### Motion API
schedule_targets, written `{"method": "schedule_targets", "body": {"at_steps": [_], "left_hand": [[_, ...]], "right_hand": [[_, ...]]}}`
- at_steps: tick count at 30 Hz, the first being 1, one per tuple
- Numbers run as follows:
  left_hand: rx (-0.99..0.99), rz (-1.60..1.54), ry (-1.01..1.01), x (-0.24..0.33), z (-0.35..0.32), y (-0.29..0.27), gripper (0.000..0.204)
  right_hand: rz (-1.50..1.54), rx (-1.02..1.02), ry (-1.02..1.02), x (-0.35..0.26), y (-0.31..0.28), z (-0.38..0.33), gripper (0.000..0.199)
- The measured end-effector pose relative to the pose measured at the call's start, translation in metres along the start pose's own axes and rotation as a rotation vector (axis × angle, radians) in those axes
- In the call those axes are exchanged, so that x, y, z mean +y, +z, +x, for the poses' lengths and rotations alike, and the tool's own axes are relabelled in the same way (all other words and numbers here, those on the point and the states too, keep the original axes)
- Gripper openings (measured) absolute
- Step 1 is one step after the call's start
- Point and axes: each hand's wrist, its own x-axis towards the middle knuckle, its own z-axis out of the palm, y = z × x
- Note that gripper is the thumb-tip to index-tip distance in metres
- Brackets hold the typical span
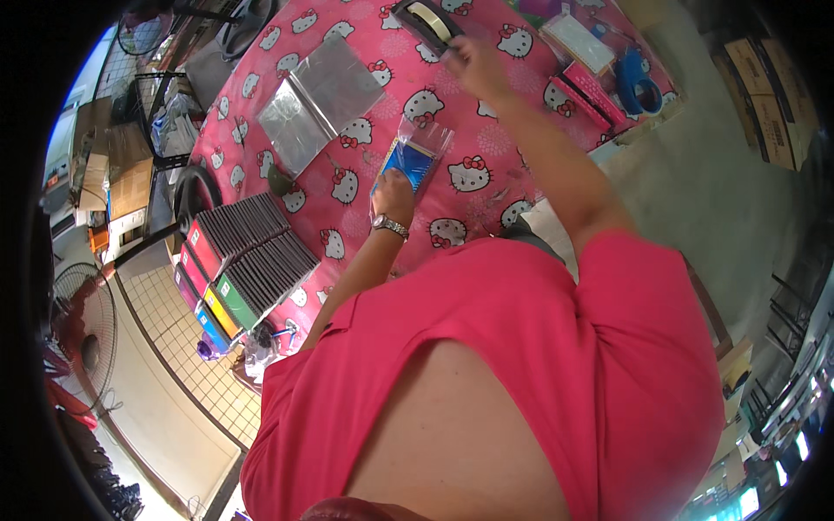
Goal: The person packs colorful notebooks into a plastic sleeve, seals the sleeve using a tape dispenser, and places the completed package into a cardboard box.
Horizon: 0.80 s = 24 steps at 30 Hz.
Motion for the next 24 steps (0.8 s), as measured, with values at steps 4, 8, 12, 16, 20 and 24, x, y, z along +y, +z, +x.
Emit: {"method": "schedule_targets", "body": {"at_steps": [4,8,12,16,20,24], "left_hand": [[-0.065,-0.087,-0.018,0.022,0.003,-0.016,0.016],[-0.1,-0.238,-0.126,0.026,-0.008,-0.014,0.034],[-0.168,-0.077,-0.056,0.018,-0.012,-0.006,0.044],[-0.097,0.02,-0.01,0.024,-0.016,-0.006,0.045],[-0.088,0.032,-0.048,0.022,-0.02,0.007,0.051],[0.037,-0.051,-0.038,0.018,-0.03,0.007,0.052]], "right_hand": [[-0.077,-0.2,0.218,0.086,-0.022,0.053,0.027],[0.449,-0.299,0.492,0.07,-0.02,0.046,0.023],[0.886,-0.187,0.511,0.073,-0.018,0.01,0.013],[1.195,-0.415,0.883,0.112,-0.011,-0.032,0.008],[1.326,-0.9,0.784,0.052,0.043,-0.028,0.007],[0.51,-1.341,0.044,-0.093,0.075,-0.038,0.012]]}}
